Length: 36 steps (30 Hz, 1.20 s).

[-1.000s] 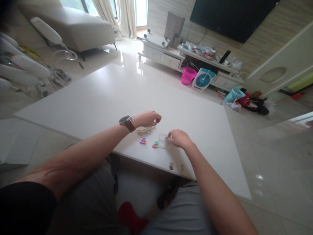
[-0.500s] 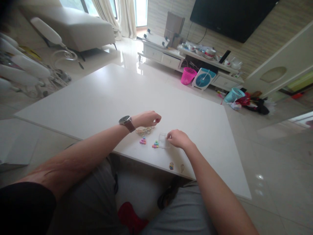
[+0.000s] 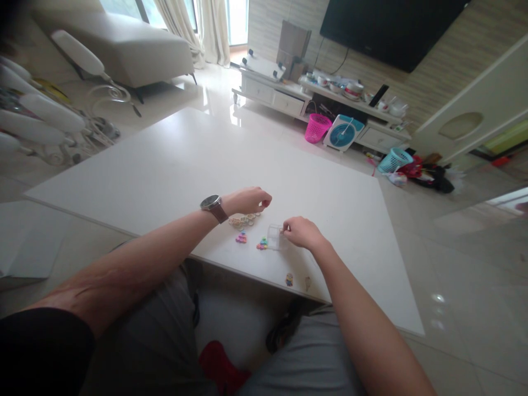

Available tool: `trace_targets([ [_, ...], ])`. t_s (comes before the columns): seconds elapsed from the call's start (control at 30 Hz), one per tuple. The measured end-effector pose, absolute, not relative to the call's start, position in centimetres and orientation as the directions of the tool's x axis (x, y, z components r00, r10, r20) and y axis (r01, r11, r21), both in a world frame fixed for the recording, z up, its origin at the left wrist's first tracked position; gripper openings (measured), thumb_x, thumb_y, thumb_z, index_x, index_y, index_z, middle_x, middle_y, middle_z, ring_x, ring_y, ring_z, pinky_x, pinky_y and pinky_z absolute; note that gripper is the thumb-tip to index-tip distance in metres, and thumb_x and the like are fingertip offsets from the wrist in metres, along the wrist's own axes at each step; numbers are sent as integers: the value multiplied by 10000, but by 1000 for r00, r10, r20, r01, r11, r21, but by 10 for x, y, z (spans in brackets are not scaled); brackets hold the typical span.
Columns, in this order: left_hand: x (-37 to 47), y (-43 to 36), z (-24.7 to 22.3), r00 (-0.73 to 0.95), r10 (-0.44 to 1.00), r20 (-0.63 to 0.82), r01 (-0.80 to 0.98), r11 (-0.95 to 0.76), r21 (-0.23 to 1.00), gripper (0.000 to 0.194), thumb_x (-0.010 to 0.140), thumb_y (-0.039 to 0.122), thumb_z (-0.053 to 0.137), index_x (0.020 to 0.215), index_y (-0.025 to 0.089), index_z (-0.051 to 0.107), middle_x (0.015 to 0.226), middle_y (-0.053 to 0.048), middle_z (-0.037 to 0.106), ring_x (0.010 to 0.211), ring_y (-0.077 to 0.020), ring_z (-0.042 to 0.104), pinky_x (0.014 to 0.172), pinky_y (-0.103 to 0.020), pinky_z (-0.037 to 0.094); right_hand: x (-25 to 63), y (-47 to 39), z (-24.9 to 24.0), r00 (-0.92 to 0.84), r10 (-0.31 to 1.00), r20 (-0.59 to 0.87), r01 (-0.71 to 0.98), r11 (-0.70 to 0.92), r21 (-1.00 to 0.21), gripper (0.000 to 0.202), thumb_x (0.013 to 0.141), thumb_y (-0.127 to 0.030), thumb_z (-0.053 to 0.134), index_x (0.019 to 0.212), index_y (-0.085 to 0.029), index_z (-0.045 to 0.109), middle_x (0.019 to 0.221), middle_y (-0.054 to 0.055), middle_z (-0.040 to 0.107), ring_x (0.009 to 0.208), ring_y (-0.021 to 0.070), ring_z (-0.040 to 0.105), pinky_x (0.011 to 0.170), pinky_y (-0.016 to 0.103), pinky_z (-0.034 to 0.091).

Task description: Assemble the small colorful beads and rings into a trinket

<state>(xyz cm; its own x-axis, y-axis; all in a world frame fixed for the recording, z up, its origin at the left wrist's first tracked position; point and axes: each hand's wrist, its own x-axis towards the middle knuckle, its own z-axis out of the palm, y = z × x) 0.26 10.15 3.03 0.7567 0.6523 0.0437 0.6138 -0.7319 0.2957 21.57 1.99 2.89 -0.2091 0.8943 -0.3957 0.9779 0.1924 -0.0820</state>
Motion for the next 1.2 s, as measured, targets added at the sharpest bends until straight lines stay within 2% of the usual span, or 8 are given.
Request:
trace_targets([
  [0.2,2,103,29,763,644,59,606,-744,281,242,798,156,511,901,209,723,876,-57,725,807,-183,656,696,-285,446,218,21,31,-184,922,-341,983,171,-68,242,852,-355,568,970,-262,758,929,26,741,803,168,619,657,251,385],
  [0.47,2,102,30,759,648,63,606,-739,295,234,789,157,522,887,213,728,869,-55,728,801,-185,658,718,-291,460,215,21,32,-196,916,-349,980,173,-96,293,848,-340,551,1030,-261,766,914,31,743,783,160,616,643,249,369],
  [0.7,-3,112,26,745,663,71,615,-724,313,235,760,155,539,875,214,735,860,-49,731,783,-174,650,725,-280,460,213,19,41,-152,957,-247,988,141,-62,265,821,-256,511,917,-251,758,886,30,731,758,154,601,632,248,355],
  [0.87,-7,115,27,710,702,-60,685,-669,289,207,731,167,585,857,207,745,848,-45,737,726,-156,636,651,-253,442,214,18,40,-152,957,-247,988,139,-69,256,804,-253,515,898,-262,753,874,16,730,750,153,599,605,246,341],
  [1.0,-8,116,27,689,700,-188,721,-635,278,170,711,245,671,848,196,758,841,-46,745,711,-152,636,647,-244,450,215,19,38,-170,945,-280,985,153,-82,251,819,-278,530,901,-257,766,881,18,734,765,153,608,629,247,367],
  [1.2,-8,118,24,679,696,-233,733,-624,270,193,739,308,683,886,203,750,869,-39,752,737,-137,641,664,-219,455,215,21,33,-224,915,-337,974,193,-123,278,832,-318,575,1003,-249,784,934,30,748,787,155,629,673,237,414],
])
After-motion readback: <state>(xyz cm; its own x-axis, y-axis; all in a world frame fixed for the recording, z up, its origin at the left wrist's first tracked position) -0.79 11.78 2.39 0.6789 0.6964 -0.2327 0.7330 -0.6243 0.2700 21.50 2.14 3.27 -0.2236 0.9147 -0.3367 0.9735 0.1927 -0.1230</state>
